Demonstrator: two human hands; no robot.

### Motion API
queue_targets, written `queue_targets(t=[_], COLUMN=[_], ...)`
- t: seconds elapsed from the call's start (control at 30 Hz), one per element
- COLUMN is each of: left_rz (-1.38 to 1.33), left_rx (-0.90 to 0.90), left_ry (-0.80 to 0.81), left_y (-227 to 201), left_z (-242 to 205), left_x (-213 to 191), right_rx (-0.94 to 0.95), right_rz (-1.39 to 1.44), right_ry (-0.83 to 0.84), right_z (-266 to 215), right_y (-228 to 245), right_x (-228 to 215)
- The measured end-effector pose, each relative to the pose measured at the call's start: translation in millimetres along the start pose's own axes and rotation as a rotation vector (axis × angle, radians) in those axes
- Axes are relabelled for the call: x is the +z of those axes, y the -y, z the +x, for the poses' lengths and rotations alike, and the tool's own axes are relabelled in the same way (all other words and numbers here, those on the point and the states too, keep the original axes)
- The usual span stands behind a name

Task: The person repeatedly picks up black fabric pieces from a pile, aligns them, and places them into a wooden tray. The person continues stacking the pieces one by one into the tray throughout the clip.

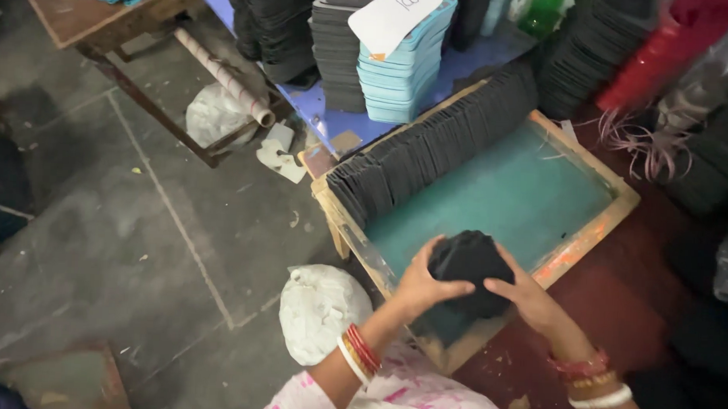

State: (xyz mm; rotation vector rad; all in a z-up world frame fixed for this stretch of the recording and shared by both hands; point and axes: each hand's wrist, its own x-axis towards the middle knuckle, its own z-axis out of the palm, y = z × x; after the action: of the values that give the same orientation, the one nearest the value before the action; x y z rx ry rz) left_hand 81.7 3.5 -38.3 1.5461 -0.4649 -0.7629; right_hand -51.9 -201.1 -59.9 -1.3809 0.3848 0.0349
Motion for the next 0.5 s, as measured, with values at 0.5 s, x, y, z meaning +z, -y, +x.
queue_targets(t=[0.5], left_rz=[0.332], left_rx=[0.564], left_ry=[0.392], left_y=[-16], left_z=[-123], left_x=[87], right_rx=[-0.185], right_rz=[-0.795], right_ry=[-0.255], right_z=[-199], right_y=[23], right_x=[-19])
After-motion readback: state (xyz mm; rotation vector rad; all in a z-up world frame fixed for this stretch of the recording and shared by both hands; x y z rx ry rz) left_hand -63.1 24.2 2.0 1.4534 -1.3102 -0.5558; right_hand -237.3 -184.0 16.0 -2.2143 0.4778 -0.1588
